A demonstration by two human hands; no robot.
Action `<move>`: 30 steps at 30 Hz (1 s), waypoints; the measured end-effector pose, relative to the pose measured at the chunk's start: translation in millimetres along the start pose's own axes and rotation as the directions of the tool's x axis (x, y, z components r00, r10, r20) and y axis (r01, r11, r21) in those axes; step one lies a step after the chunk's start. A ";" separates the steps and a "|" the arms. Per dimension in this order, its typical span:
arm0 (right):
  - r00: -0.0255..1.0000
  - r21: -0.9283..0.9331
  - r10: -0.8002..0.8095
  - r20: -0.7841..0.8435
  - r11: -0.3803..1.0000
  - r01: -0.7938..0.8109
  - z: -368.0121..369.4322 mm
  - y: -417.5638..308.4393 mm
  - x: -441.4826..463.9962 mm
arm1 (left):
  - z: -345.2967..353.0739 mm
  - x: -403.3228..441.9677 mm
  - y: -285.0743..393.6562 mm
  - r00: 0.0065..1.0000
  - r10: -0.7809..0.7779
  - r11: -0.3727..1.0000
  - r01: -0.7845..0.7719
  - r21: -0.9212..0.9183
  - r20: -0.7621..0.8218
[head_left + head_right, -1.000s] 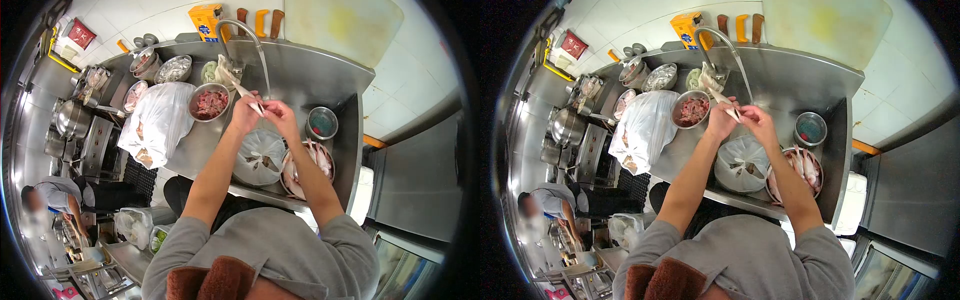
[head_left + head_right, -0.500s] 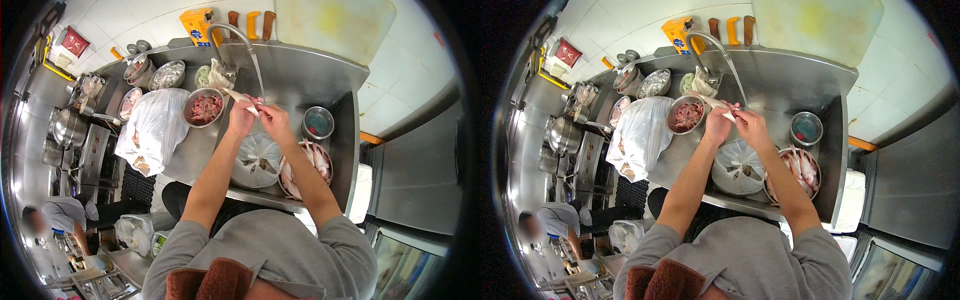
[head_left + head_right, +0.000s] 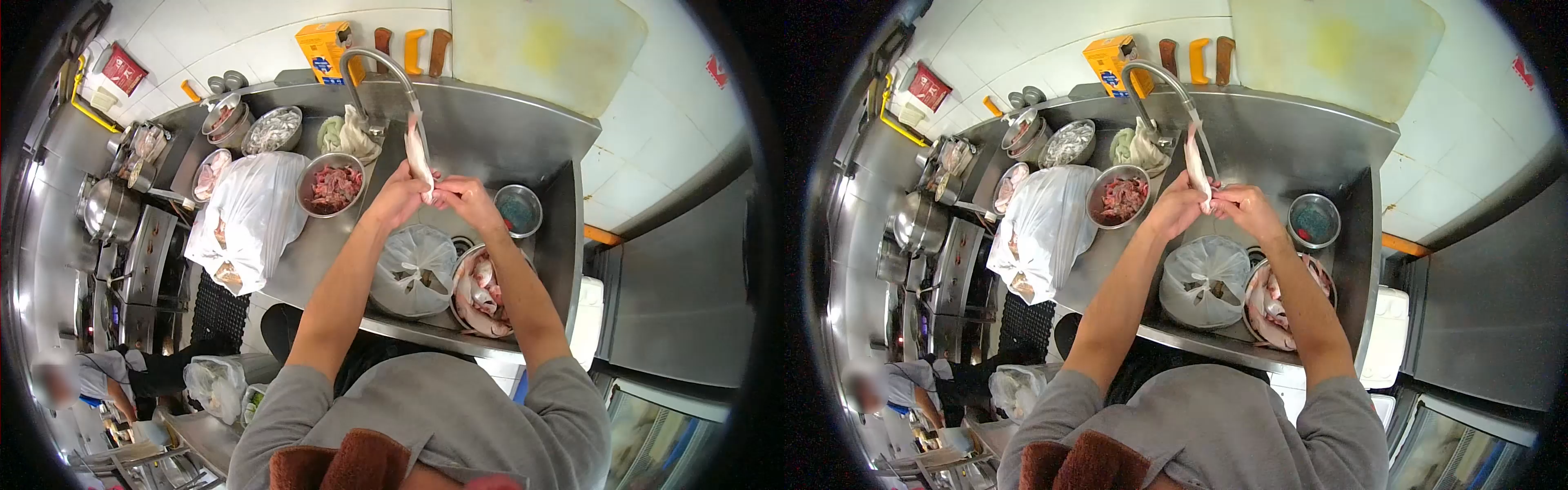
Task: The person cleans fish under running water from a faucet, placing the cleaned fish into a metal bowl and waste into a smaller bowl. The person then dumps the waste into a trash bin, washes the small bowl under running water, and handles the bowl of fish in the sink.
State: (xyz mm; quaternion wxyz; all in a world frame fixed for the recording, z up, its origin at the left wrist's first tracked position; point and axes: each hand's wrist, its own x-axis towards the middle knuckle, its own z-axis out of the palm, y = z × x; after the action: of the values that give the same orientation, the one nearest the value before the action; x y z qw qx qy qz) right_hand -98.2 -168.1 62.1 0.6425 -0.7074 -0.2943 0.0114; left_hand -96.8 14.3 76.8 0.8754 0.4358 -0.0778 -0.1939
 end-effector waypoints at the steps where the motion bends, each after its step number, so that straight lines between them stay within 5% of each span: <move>1: 1.000 0.002 0.002 -0.002 1.000 -0.002 0.9 0.3 -1.6 | 1.6 -2.6 0.4 1.000 0.003 1.000 -0.002 -0.015 0.016; 7: 0.993 -0.172 0.026 -0.115 0.984 -0.046 16.4 -8.9 -4.6 | 3.4 -1.5 -10.3 0.994 0.075 0.994 -0.068 0.088 -0.081; 9: 0.972 -0.151 0.089 -0.217 0.981 -0.123 21.2 -5.1 -5.4 | 1.6 -3.7 -10.6 0.996 0.073 0.993 -0.068 0.101 -0.056; 16: 0.961 0.044 0.208 -0.185 0.978 -0.203 27.1 10.0 -12.6 | -10.9 -4.2 -23.7 0.995 0.068 0.997 -0.066 0.034 -0.070; 18: 0.970 -0.215 0.147 -0.192 0.958 -0.188 27.3 17.8 -11.5 | -14.0 1.6 -32.6 0.990 0.076 0.997 -0.072 0.041 -0.118; 20: 0.964 -0.210 0.082 -0.254 0.968 -0.137 36.1 11.6 -11.0 | -15.1 0.8 -36.8 0.986 0.062 0.995 -0.049 0.089 -0.153; 21: 0.961 -0.245 0.172 -0.218 0.943 -0.224 35.2 9.9 -12.2 | -15.7 1.6 -36.4 0.988 0.057 0.990 -0.037 0.138 -0.142; 22: 0.952 0.067 0.251 -0.175 0.968 -0.243 36.5 29.4 -12.7 | -10.4 -1.5 -34.2 0.988 0.092 0.988 -0.075 0.137 -0.126; 23: 0.950 0.187 0.285 -0.129 0.948 -0.259 33.9 29.2 -12.6 | -4.2 -5.1 -32.8 0.987 0.122 0.985 -0.107 0.135 -0.107; 28: 0.955 0.058 0.273 -0.114 0.962 -0.268 33.0 28.7 -11.2 | -14.7 -1.1 -45.3 0.968 0.215 0.928 -0.160 0.337 -0.131; 30: 0.971 -0.240 0.164 -0.176 0.949 -0.204 25.7 53.3 -8.1 | -9.8 6.5 -45.9 0.963 0.207 0.930 -0.139 0.341 -0.172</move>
State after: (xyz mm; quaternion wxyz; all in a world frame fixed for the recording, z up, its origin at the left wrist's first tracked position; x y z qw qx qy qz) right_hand -93.6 -148.4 5.9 0.5623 -0.8078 -0.1754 -0.0213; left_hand -100.3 -6.2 34.2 0.8085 0.5833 -0.0566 -0.0543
